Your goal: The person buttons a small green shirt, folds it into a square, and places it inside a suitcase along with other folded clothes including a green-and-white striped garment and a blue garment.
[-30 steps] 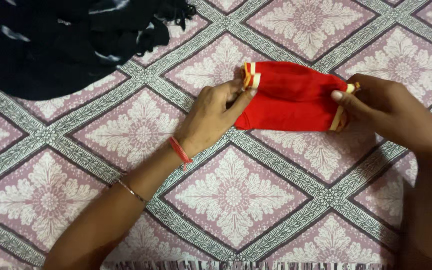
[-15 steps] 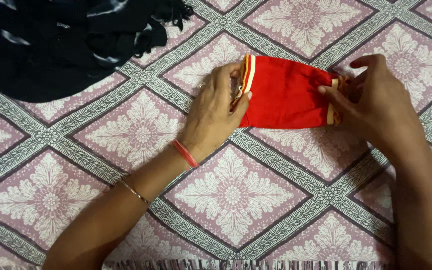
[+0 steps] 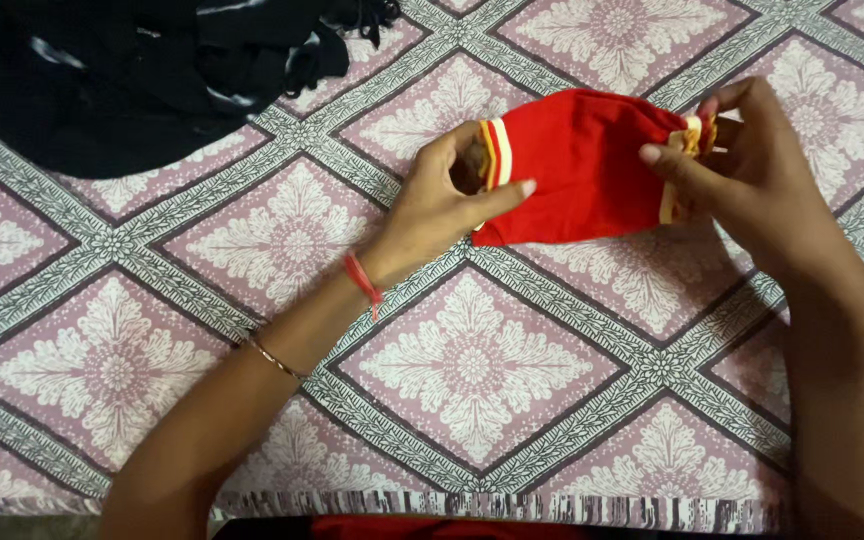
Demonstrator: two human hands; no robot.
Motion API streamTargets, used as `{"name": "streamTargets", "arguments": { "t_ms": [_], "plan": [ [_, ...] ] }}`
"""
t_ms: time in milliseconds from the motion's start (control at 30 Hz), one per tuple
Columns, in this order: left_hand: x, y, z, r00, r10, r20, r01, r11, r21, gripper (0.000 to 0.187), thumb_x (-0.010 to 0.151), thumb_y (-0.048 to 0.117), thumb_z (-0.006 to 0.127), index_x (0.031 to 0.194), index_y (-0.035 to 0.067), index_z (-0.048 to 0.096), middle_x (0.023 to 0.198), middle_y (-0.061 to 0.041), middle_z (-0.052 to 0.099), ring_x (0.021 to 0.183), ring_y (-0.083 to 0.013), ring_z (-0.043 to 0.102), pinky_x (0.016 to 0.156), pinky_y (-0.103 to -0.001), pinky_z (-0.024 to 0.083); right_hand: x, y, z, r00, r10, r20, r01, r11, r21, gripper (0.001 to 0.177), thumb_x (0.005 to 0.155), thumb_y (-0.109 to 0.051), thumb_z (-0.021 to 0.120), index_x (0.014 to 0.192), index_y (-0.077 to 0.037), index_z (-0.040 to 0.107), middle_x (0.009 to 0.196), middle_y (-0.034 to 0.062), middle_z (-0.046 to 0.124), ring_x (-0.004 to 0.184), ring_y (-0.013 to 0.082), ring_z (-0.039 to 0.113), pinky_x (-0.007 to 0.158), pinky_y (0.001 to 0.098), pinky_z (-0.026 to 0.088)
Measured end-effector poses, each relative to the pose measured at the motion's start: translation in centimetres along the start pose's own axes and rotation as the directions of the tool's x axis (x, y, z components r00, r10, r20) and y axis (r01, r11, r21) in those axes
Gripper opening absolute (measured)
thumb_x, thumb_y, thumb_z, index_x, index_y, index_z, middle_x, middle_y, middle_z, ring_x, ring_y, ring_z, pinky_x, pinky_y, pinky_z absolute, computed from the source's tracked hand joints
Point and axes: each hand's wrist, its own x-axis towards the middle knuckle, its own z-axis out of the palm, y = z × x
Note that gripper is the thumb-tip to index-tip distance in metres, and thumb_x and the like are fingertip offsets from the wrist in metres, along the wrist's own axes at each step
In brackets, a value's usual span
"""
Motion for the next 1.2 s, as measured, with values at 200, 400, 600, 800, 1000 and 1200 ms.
{"name": "streamTargets", "arguments": {
  "t_ms": [200,400,600,800,1000,1200],
  "plan": [
    [0.6,-1.0,-0.2,0.995,0.096,-0.042,-0.102,0.973,-0.205,0.025,0.101,0.024,0.067,0.114,0.008,0.053,0.078,0.004,0.05,0.064,-0.0023,0.049,0.056,-0.021,0.045,-0.1,0.0,0.3,1.0,-0.004,-0.006,0.004,0.998,0.067,0.043,0.101,-0.021,0.071,0.133,-0.001,0.051,0.108,0.0084,0.066,0.094,0.0141,0.068,0.073,0.0286,0.057],
    [0.7,-1.4,-0.3,0.999,0.024,-0.033,-0.032,0.964,-0.264,0.031,0.106,0.025,0.059,0.124,0.006,0.044,0.09,0.002,0.051,0.068,-0.0011,0.046,0.052,-0.02,0.042,0.2,-0.3,0.4,0.975,0.205,0.087,-0.216,0.967,0.136,0.031,0.098,-0.024,0.071,0.116,0.0,0.066,0.088,0.0046,0.066,0.073,0.0098,0.06,0.063,0.028,0.05],
    [1.2,-2.1,0.1,1.0,-0.007,-0.009,0.005,0.978,-0.21,0.03,0.107,0.022,0.058,0.123,0.002,0.043,0.091,-0.001,0.053,0.066,-0.0023,0.049,0.05,-0.022,0.042,0.3,-0.6,0.8,0.972,0.214,0.098,-0.222,0.971,0.085,0.033,0.098,-0.029,0.068,0.115,-0.001,0.062,0.087,0.0054,0.067,0.074,0.0102,0.062,0.063,0.0277,0.051],
    [0.7,-2.6,0.6,0.988,0.149,-0.027,-0.152,0.967,-0.203,0.031,0.111,0.015,0.058,0.134,0.001,0.042,0.104,-0.004,0.057,0.085,-0.0008,0.053,0.068,-0.02,0.048,0.4,0.0,1.1,0.982,0.158,0.103,-0.163,0.986,0.043,0.033,0.101,-0.029,0.068,0.115,-0.001,0.061,0.086,0.0077,0.063,0.074,0.0117,0.056,0.062,0.03,0.046],
    [0.5,-1.6,0.6,0.994,-0.007,-0.107,-0.012,0.984,-0.177,0.034,0.107,0.017,0.058,0.133,0.002,0.043,0.088,-0.017,0.06,0.064,-0.0084,0.051,0.051,-0.019,0.039,0.1,0.1,0.8,0.985,0.13,0.111,-0.15,0.97,0.193,0.034,0.096,-0.027,0.068,0.119,-0.003,0.06,0.099,0.0086,0.07,0.085,0.0117,0.065,0.067,0.0232,0.053],
    [-0.8,0.2,1.7,0.858,0.505,-0.096,-0.268,0.599,0.754,0.055,0.108,0.024,0.053,0.152,-0.001,0.032,0.161,-0.025,0.038,0.15,-0.0353,0.043,0.125,-0.05,0.037,-0.2,-0.3,1.9,0.981,-0.033,-0.189,-0.046,0.917,-0.397,0.046,0.109,-0.023,0.063,0.141,0.005,0.044,0.134,0.0256,0.057,0.115,0.0315,0.065,0.093,0.0466,0.059]
  ]
}}
